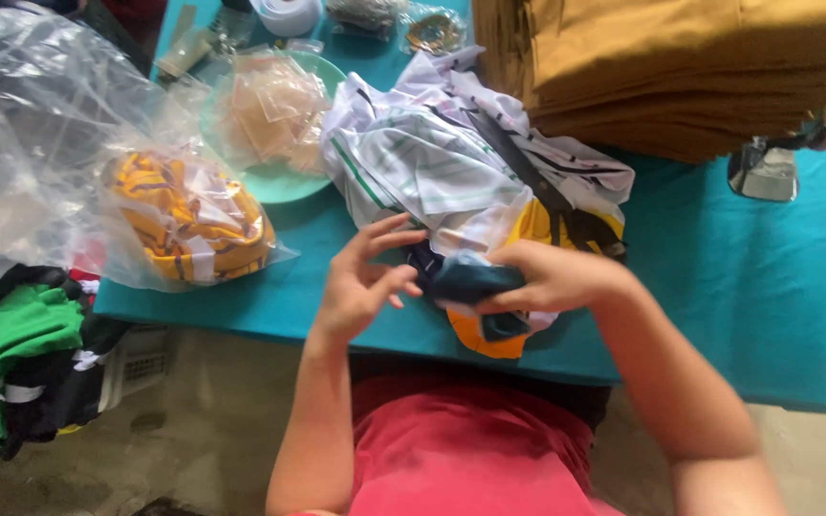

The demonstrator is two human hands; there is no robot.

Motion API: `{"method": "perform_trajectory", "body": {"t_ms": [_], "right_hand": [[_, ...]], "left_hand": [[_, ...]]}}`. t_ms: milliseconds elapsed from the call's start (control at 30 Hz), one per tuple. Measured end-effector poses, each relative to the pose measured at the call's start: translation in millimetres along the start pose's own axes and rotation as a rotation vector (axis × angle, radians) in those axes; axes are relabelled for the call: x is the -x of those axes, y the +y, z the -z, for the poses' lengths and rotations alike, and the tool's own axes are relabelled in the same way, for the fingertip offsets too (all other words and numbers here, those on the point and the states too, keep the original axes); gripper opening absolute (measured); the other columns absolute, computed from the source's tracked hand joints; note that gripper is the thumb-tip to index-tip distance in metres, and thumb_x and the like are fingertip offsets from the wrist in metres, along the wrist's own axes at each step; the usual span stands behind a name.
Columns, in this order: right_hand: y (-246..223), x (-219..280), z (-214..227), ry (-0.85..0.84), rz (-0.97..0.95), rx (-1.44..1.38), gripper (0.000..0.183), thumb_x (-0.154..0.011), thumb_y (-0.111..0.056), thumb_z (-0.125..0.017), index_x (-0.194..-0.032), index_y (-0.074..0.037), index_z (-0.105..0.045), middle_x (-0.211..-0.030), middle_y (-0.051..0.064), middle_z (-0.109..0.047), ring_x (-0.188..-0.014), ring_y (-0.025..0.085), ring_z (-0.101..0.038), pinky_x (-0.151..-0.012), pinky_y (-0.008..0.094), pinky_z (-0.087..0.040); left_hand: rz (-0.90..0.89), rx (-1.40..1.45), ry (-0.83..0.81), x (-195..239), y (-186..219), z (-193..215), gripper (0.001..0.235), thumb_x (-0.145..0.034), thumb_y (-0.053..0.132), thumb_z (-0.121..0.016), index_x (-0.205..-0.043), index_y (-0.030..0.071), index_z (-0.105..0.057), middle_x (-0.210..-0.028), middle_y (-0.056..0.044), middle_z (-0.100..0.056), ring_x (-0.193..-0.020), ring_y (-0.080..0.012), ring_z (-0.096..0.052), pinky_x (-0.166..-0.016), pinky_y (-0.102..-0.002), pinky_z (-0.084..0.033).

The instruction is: Cutting a strip of yellow fabric from a garment using large scissors on a work table.

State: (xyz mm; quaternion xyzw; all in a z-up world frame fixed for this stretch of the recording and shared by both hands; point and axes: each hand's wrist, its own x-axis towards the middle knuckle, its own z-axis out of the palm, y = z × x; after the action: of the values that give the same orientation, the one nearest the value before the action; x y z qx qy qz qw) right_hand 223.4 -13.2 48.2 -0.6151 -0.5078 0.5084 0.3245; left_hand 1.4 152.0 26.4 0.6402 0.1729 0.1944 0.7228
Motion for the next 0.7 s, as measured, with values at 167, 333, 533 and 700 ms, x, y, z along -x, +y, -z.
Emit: {"method": "perform_trajectory", "body": {"t_ms": [167, 333, 533, 700], "right_hand": [[-45.8, -54.6, 52.9, 0.454, 0.271, -0.283, 0.028, -0.095, -0.017, -0.078, -0.115, -0.001, -0.068, -0.098, 0.008, -0.068, -0.088, 0.013, -0.064, -0.083, 0.029, -0.055], [38.2, -100.3, 113.1, 0.542, 0.513, -0.658, 0.120, -0.118, -0.010, -0.104, -0.169, -0.037, 0.001, -0.175, 0.030, 0.004, -0.166, 0.056, -0.017, -0.128, 0.072, -0.023], [-29.2, -48.1, 12.5, 0.563, 0.394, -0.100, 0.070, -0.102, -0.035, -0.062, -0.154, 0.000, -0.033, -0.157, 0.026, -0.045, -0.144, 0.035, -0.050, -0.114, 0.042, -0.050], [-8.5, -34.0, -89.1, 0.719, 0.693, -0.338, 0.072, -0.115, -0.055, -0.025, -0.169, -0.011, -0.005, -0.179, 0.007, 0.003, -0.169, 0.021, 0.001, -0.143, 0.041, 0.000]], "left_hand": [[0.118, -0.110, 0.220, 11.7, -25.5, 18.8, 0.031, -0.096, 0.009, -0.069, -0.126, 0.004, -0.065, -0.109, -0.018, -0.076, -0.072, -0.0230, -0.074, -0.058, -0.031, -0.063], [0.114, -0.072, 0.225, 15.2, -41.0, 12.1, 0.025, -0.095, 0.008, -0.071, -0.120, 0.004, -0.069, -0.102, -0.018, -0.078, -0.072, -0.0250, -0.075, -0.058, -0.035, -0.065], [-0.146, 0.016, 0.194, 1.8, -30.3, -34.5, 0.028, -0.098, 0.012, -0.068, -0.125, 0.005, -0.064, -0.116, -0.013, -0.073, -0.109, -0.0183, -0.068, -0.092, -0.031, -0.061], [-0.528, -0.061, 0.051, -18.2, -32.5, -98.4, 0.079, -0.105, 0.062, -0.047, -0.163, 0.011, -0.029, -0.169, -0.011, -0.024, -0.158, -0.0274, -0.020, -0.127, -0.053, -0.019]]}}
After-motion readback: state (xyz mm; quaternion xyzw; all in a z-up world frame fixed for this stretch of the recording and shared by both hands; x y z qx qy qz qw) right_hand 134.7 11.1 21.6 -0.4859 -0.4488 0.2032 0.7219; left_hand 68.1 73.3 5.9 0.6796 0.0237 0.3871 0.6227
